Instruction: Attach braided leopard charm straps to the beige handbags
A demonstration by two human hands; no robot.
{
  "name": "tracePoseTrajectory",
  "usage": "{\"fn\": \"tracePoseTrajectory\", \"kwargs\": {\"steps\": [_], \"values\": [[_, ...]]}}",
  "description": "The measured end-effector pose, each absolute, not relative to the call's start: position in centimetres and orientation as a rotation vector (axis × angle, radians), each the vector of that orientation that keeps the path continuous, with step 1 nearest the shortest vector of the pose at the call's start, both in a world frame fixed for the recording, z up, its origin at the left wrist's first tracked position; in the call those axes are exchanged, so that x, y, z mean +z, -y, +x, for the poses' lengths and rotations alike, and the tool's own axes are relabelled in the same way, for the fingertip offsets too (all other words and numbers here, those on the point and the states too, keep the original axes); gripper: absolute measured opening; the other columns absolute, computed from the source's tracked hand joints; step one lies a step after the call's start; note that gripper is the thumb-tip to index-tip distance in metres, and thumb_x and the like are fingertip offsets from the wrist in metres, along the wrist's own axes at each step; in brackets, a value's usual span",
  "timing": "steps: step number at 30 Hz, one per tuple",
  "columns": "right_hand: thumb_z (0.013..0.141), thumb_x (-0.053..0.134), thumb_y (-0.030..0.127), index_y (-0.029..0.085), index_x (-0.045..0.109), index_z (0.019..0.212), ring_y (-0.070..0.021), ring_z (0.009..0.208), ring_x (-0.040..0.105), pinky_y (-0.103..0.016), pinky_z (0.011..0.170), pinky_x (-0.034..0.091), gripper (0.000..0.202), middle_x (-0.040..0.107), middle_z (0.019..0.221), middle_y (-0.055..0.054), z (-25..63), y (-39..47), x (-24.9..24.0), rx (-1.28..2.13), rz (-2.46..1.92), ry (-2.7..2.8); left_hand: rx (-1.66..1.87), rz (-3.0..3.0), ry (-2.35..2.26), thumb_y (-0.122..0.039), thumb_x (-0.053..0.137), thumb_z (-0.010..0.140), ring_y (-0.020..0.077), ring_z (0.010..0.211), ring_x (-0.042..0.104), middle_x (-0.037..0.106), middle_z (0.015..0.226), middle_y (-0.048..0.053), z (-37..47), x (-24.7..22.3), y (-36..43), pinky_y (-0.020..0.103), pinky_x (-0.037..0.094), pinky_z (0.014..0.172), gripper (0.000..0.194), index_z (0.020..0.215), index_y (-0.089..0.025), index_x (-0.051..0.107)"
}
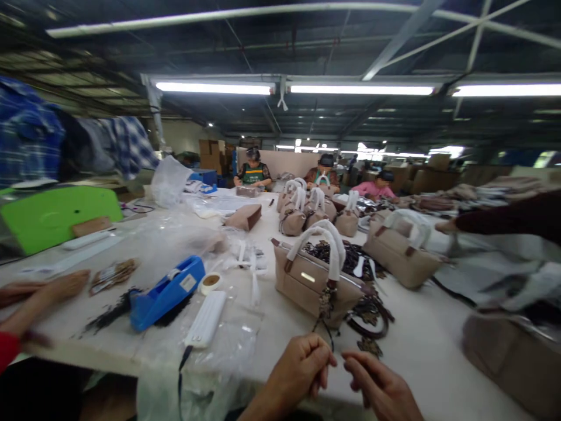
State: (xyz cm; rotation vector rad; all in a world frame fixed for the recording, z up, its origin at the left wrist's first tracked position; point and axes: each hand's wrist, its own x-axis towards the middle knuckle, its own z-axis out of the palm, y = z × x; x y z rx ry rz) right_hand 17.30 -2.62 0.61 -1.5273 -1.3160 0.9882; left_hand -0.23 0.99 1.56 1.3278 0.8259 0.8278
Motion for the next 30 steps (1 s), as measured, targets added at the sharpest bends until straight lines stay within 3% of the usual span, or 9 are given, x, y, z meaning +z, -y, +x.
{"fn": "tracePoseTrajectory", "kwargs": {"steps": [5,9,11,14,16,19,22,26,30], "values": [[0.074,0.067,0.056,0.02,0.076,0.076,-0.0191,0.062,0.059,-0.026,0.056,0.048,0.037,0.063,0.065,-0.005,17.5,2.5,2.6,0.897,-1.323,1.374,0.662,1.455,-0.773,-0.048,0.047,0.089,0.0064,0.036,0.037,0.051,0.051,-0.006,1.4,2.0,0.2,0.019,0.026,0.038,0.037,0.082,-0.016,0.062],[0.07,0.073,0.056,0.018,0.074,0.076,-0.013,0.051,0.053,-0.026,0.047,0.046,0.038,0.064,0.079,-0.005,17.8,2.9,3.1,1.02,-1.286,1.181,0.558,1.549,-0.749,-0.043,0.046,0.091,0.0084,0.041,0.041,0.056,0.059,-0.003,1.7,2.5,-0.2,0.02,0.029,0.041,0.034,0.083,-0.017,0.065],[0.068,0.076,0.054,0.017,0.073,0.079,-0.013,0.054,0.057,-0.027,0.047,0.049,0.039,0.066,0.098,-0.008,18.4,2.8,3.6,1.161,-1.235,1.003,0.654,1.668,-0.794,-0.038,0.049,0.091,0.0119,0.053,0.05,0.063,0.071,0.001,1.8,2.8,-1.2,0.022,0.037,0.05,0.028,0.083,-0.018,0.068],[0.065,0.08,0.051,0.016,0.071,0.078,-0.0204,0.076,0.065,-0.033,0.062,0.056,0.038,0.062,0.119,-0.011,20.1,2.0,4.8,1.248,-1.146,0.844,1.094,1.812,-1.044,-0.029,0.061,0.085,0.0199,0.078,0.056,0.063,0.085,0.004,2.2,3.1,-3.8,0.028,0.041,0.07,0.009,0.087,-0.022,0.068],[0.064,0.081,0.051,0.016,0.071,0.082,-0.0213,0.077,0.065,-0.036,0.07,0.056,0.041,0.067,0.103,-0.011,21.9,0.7,5.7,1.19,-1.158,0.868,1.338,1.821,-1.183,-0.025,0.072,0.076,0.0248,0.089,0.054,0.061,0.09,0.005,2.7,3.2,-6.0,0.032,0.041,0.081,0.016,0.091,-0.024,0.065],[0.068,0.079,0.05,0.014,0.072,0.089,-0.0174,0.071,0.061,-0.031,0.072,0.051,0.042,0.067,0.074,-0.006,24.9,-2.4,6.7,0.888,-1.283,1.008,1.463,1.794,-1.254,-0.023,0.083,0.064,0.0292,0.097,0.05,0.058,0.092,0.006,4.0,3.2,-8.7,0.038,0.039,0.09,0.034,0.091,-0.025,0.062],[0.067,0.079,0.049,0.013,0.072,0.085,-0.0124,0.065,0.056,-0.025,0.063,0.047,0.041,0.069,0.085,-0.007,26.8,-6.4,6.5,0.698,-1.319,1.04,1.468,1.731,-1.289,-0.021,0.084,0.062,0.029,0.098,0.049,0.057,0.089,0.005,5.2,3.0,-10.3,0.038,0.038,0.092,0.033,0.084,-0.025,0.061],[0.066,0.078,0.051,0.012,0.071,0.078,-0.009,0.054,0.051,-0.022,0.051,0.043,0.041,0.068,0.079,-0.006,26.4,-10.0,4.9,0.926,-1.241,1.054,1.519,1.72,-1.269,-0.016,0.076,0.069,0.0255,0.093,0.051,0.055,0.083,0.003,5.3,2.7,-11.0,0.034,0.039,0.087,0.018,0.077,-0.023,0.061],[0.065,0.081,0.049,0.014,0.071,0.081,-0.0118,0.058,0.058,-0.022,0.054,0.049,0.04,0.069,0.076,-0.005,25.6,-9.9,4.0,0.992,-1.217,0.975,1.362,2.058,-1.454,-0.015,0.062,0.078,0.0234,0.092,0.053,0.059,0.088,0.003,3.8,2.8,-11.0,0.035,0.041,0.086,0.009,0.085,-0.022,0.061]]}}
